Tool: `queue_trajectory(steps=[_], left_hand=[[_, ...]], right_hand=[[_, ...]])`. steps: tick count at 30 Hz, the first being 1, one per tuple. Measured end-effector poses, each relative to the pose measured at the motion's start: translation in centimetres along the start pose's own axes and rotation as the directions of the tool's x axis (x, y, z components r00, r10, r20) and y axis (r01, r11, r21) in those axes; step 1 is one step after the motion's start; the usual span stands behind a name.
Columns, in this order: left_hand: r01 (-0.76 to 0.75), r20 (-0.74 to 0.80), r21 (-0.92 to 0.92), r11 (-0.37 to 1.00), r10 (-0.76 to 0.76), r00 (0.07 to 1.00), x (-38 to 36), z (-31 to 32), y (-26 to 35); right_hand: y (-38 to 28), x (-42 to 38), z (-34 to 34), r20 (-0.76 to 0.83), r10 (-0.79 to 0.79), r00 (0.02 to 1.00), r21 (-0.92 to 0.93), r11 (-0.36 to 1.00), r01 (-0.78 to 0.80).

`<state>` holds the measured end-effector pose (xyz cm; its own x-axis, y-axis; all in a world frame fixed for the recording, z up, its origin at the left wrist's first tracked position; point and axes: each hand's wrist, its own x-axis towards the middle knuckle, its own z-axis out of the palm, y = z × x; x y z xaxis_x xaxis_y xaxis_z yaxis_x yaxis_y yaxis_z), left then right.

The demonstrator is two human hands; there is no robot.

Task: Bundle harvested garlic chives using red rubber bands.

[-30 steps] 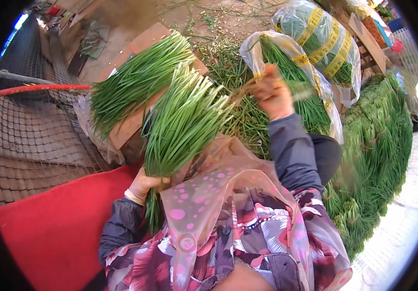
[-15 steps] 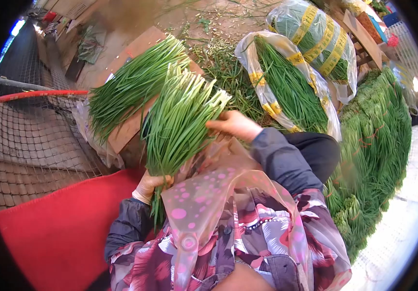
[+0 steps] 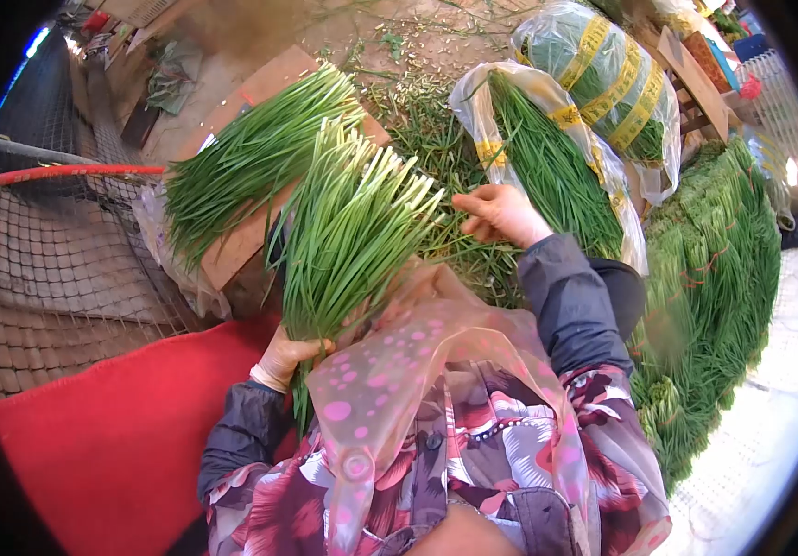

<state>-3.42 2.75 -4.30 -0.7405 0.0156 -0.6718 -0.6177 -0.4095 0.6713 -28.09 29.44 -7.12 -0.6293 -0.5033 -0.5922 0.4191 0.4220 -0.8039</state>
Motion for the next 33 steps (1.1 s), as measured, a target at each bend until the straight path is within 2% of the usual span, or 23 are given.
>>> queue_trajectory(steps=[2,4,6,8,9,12,13,16,17,18,19,20,21,22,23,24,26,27,28,30,32,33], left_hand=[[-0.023,-0.006,0.015,1.000,0.023,1.000,0.3,0.0,-0.7],[-0.036,-0.007,0.032,0.999,0.036,0.999,0.4,0.2,-1.6],[-0.161,-0.072,0.072,0.984,0.166,0.983,0.3,0.5,-2.3],[-0.169,-0.075,0.047,0.985,0.172,0.982,0.2,0.5,-2.2],[-0.154,-0.060,0.046,0.987,0.157,0.986,0.1,0.6,-2.0],[-0.112,-0.015,0.025,0.993,0.113,0.994,-0.1,0.6,-1.3],[-0.095,0.004,0.010,0.995,0.095,0.995,-0.1,0.5,-0.9],[-0.077,0.048,-0.007,0.997,0.077,0.996,-0.4,0.3,-0.3],[-0.078,0.046,-0.008,0.997,0.078,0.996,-0.6,0.1,0.0],[-0.058,0.057,0.013,0.998,0.057,0.997,-0.8,-0.3,0.2],[-0.037,0.068,0.034,0.999,0.035,0.997,-1.1,-0.7,0.4],[-0.037,0.067,0.033,0.999,0.035,0.997,-1.2,-1.1,0.3],[-0.040,0.052,0.062,0.997,0.037,0.998,-1.4,-1.6,0.1],[-0.043,0.037,0.091,0.995,0.040,0.999,-1.6,-2.4,-0.2],[-0.020,0.022,0.143,0.990,0.017,1.000,-1.5,-3.5,-0.7],[-0.017,0.019,0.150,0.988,0.014,1.000,-1.8,-4.1,-1.1],[-0.002,0.010,0.143,0.990,0.001,1.000,-1.4,-4.1,-1.2],[0.000,0.010,0.139,0.990,-0.002,1.000,-1.3,-3.9,-1.2],[0.012,0.000,0.111,0.994,-0.012,1.000,-1.2,-3.5,-1.1],[0.020,-0.012,0.087,0.996,-0.019,1.000,-1.0,-3.1,-1.0],[0.015,-0.006,0.136,0.991,-0.014,1.000,-0.9,-3.2,-0.9],[0.019,-0.010,0.138,0.990,-0.018,1.000,-1.1,-2.8,-0.7]], right_hand=[[0.2,0.7,2.7,0.192,0.022,0.981,0.052,0.998,-0.033],[0.7,1.8,5.5,0.214,0.139,0.967,0.026,0.989,-0.148],[1.8,2.6,6.2,0.234,0.141,0.962,0.069,0.984,-0.161],[2.3,2.3,6.1,0.310,0.128,0.942,0.203,0.959,-0.197],[2.5,2.3,5.5,0.376,0.166,0.912,0.178,0.953,-0.247],[3.9,2.3,4.8,0.421,0.165,0.892,0.178,0.949,-0.259],[3.9,2.3,4.4,0.446,0.167,0.879,0.122,0.962,-0.245],[5.0,2.4,3.5,0.392,0.127,0.911,0.089,0.981,-0.175],[5.1,2.9,3.5,0.260,0.111,0.959,-0.107,0.991,-0.085],[5.0,3.0,2.6,0.057,0.004,0.998,-0.517,0.856,0.026],[5.9,3.8,1.0,-0.031,-0.071,0.997,-0.588,0.808,0.039],[6.2,4.7,-0.7,-0.154,-0.100,0.983,-0.697,0.716,-0.036],[8.1,5.5,-4.3,-0.084,-0.266,0.960,-0.730,0.672,0.122],[9.1,6.7,-7.2,-0.259,-0.152,0.954,-0.676,0.734,-0.066],[6.4,5.1,-7.4,-0.261,0.017,0.965,-0.867,0.435,-0.242],[8.5,5.5,-7.9,-0.245,0.052,0.968,-0.950,0.186,-0.251],[4.6,2.6,-5.6,-0.201,-0.171,0.965,-0.976,0.118,-0.182],[3.4,2.6,-4.1,-0.097,-0.375,0.922,-0.972,0.234,-0.007],[2.4,2.6,-2.2,-0.026,-0.569,0.822,-0.932,0.312,0.186],[-0.5,2.0,1.8,0.168,-0.644,0.746,-0.847,0.293,0.444],[-1.3,1.9,5.8,0.300,-0.711,0.636,-0.880,0.052,0.473],[-1.2,2.5,6.5,0.328,-0.653,0.682,-0.885,0.039,0.463]])
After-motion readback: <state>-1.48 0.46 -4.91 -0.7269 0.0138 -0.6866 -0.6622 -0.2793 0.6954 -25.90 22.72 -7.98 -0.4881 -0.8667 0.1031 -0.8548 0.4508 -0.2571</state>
